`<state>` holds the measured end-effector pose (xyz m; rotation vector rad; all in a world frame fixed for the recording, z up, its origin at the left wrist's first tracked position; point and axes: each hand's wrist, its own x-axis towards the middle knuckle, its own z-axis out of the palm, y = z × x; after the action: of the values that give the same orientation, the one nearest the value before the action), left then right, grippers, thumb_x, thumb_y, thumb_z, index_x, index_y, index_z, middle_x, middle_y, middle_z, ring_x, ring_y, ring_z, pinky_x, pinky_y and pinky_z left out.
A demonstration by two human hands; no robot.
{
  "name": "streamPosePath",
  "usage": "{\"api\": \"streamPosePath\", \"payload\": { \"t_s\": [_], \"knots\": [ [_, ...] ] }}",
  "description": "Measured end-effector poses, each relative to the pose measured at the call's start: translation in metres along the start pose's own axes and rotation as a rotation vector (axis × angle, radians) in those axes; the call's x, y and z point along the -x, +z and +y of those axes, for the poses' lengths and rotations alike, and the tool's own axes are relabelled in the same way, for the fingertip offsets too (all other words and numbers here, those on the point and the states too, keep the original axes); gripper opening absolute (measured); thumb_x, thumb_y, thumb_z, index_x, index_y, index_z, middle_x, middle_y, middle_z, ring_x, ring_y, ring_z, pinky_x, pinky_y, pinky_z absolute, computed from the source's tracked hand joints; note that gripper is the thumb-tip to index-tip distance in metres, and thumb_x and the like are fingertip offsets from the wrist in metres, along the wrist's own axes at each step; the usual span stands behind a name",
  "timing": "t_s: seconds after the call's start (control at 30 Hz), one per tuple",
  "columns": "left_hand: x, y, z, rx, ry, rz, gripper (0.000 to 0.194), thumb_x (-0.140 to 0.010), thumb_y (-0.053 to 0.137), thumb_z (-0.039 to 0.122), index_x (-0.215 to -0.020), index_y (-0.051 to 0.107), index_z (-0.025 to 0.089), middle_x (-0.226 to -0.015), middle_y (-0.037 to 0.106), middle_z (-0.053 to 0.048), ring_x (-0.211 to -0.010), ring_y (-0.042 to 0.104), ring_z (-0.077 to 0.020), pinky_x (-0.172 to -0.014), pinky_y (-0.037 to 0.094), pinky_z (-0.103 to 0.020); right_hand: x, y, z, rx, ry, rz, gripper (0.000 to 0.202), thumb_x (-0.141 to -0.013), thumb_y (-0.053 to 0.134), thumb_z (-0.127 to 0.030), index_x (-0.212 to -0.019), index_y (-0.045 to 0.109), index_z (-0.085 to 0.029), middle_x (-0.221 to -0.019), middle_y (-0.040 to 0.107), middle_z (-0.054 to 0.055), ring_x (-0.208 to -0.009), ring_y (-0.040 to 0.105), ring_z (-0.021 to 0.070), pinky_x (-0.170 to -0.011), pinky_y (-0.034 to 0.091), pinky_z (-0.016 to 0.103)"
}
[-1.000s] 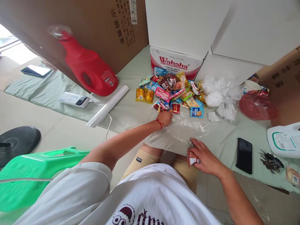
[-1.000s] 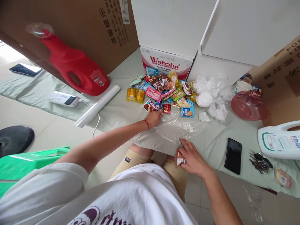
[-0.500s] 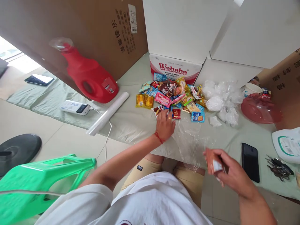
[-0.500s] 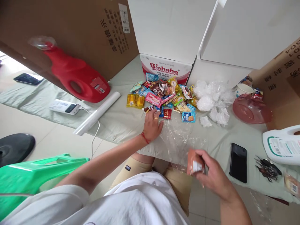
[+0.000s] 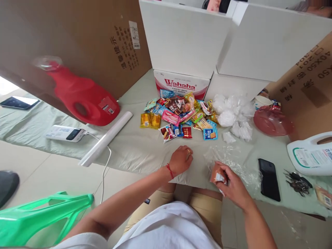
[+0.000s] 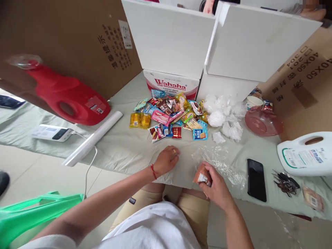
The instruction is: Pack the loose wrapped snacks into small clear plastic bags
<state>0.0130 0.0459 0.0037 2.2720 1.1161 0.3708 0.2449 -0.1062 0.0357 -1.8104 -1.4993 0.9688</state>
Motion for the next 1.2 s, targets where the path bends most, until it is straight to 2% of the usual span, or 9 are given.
{"api": "streamPosePath", "payload": {
  "t_s": [0.1, 0.2, 0.27, 0.43, 0.53, 0.67, 0.87, 1.0, 1.2],
  "knots": [
    [-0.027, 0.005, 0.025, 0.186, -0.043, 0.067, 0.040, -0.098, 0.050, 0.040, -0.127, 0.062, 0.016, -0.124, 0.069, -0.014, -0.118, 0.063, -0.0256, -0.105, 0.049, -0.040, -0.009, 0.013, 0.014, 0.108, -0.135, 0.000, 0.039, -0.076, 0.067, -0.022, -0.114, 0.061, -0.023, -0.152, 0.053, 0.013, -0.139, 0.053, 0.0301, -0.114, 0.045, 0.051],
    [-0.066, 0.021, 0.064, 0.081, -0.076, 0.021, 0.061, -0.095, 0.052, 0.053, -0.140, 0.053, 0.012, -0.131, 0.065, -0.019, -0.125, 0.058, -0.0329, -0.106, 0.046, -0.047, -0.011, 0.021, 0.024, 0.139, -0.181, -0.072, 0.046, -0.072, 0.068, -0.017, -0.118, 0.061, -0.022, -0.152, 0.052, 0.016, -0.142, 0.050, 0.0318, -0.117, 0.040, 0.055],
    [-0.093, 0.035, 0.090, -0.036, 0.037, -0.032, 0.067, -0.090, 0.059, 0.053, -0.143, 0.051, 0.012, -0.138, 0.061, -0.021, -0.131, 0.053, -0.0365, -0.107, 0.044, -0.050, -0.006, 0.022, 0.026, 0.162, -0.203, -0.141, 0.049, -0.071, 0.067, -0.013, -0.119, 0.062, -0.021, -0.153, 0.050, 0.017, -0.141, 0.050, 0.0322, -0.116, 0.042, 0.055],
    [-0.130, 0.060, 0.118, -0.086, 0.195, -0.318, 0.049, -0.079, 0.073, 0.050, -0.111, 0.069, 0.014, -0.106, 0.075, -0.017, -0.116, 0.063, -0.0350, -0.102, 0.044, -0.046, 0.013, 0.025, 0.026, 0.196, -0.316, -0.224, 0.053, -0.070, 0.067, -0.008, -0.121, 0.061, -0.021, -0.155, 0.049, 0.017, -0.145, 0.046, 0.0325, -0.117, 0.042, 0.055],
    [-0.124, 0.052, 0.098, -0.012, 0.121, -0.286, 0.026, -0.090, 0.064, 0.042, -0.098, 0.071, 0.018, -0.099, 0.077, -0.011, -0.099, 0.069, -0.0259, -0.088, 0.048, -0.034, 0.022, 0.027, 0.030, 0.173, -0.388, -0.214, 0.059, -0.067, 0.066, -0.004, -0.123, 0.059, -0.022, -0.153, 0.051, 0.017, -0.146, 0.045, 0.0314, -0.118, 0.041, 0.054],
    [-0.096, 0.016, 0.041, -0.057, -0.117, -0.056, 0.039, -0.106, 0.031, 0.036, -0.119, 0.063, 0.018, -0.099, 0.076, -0.010, -0.089, 0.069, -0.0214, -0.076, 0.046, -0.030, 0.026, 0.031, 0.033, 0.183, -0.457, -0.226, 0.058, -0.067, 0.065, -0.006, -0.122, 0.059, -0.023, -0.154, 0.051, 0.015, -0.145, 0.047, 0.0308, -0.120, 0.037, 0.056],
    [-0.052, -0.027, -0.026, -0.160, -0.468, 0.102, 0.030, -0.103, 0.040, 0.031, -0.106, 0.066, 0.017, -0.095, 0.076, -0.012, -0.091, 0.070, -0.0264, -0.076, 0.046, -0.032, 0.019, 0.042, 0.010, 0.216, -0.482, -0.470, 0.055, -0.065, 0.064, -0.008, -0.119, 0.062, -0.021, -0.158, 0.047, 0.013, -0.146, 0.045, 0.0286, -0.121, 0.036, 0.051],
    [-0.044, -0.032, -0.038, -0.204, -0.547, 0.095, 0.022, -0.098, 0.050, 0.032, -0.104, 0.067, 0.020, -0.100, 0.077, -0.010, -0.097, 0.071, -0.0267, -0.077, 0.046, -0.032, 0.008, 0.052, -0.013, 0.259, -0.509, -0.627, 0.051, -0.067, 0.066, -0.013, -0.117, 0.065, -0.021, -0.163, 0.040, 0.011, -0.146, 0.045, 0.0293, -0.121, 0.035, 0.049],
    [-0.044, -0.028, -0.037, -0.247, -0.599, 0.194, 0.026, -0.101, 0.041, 0.029, -0.117, 0.060, 0.020, -0.099, 0.075, -0.011, -0.093, 0.071, -0.0283, -0.076, 0.047, -0.035, -0.004, 0.058, -0.036, 0.423, -0.535, -0.839, 0.047, -0.073, 0.068, -0.023, -0.120, 0.069, -0.025, -0.167, 0.033, 0.004, -0.141, 0.048, 0.0350, -0.116, 0.038, 0.055]
  ]
}}
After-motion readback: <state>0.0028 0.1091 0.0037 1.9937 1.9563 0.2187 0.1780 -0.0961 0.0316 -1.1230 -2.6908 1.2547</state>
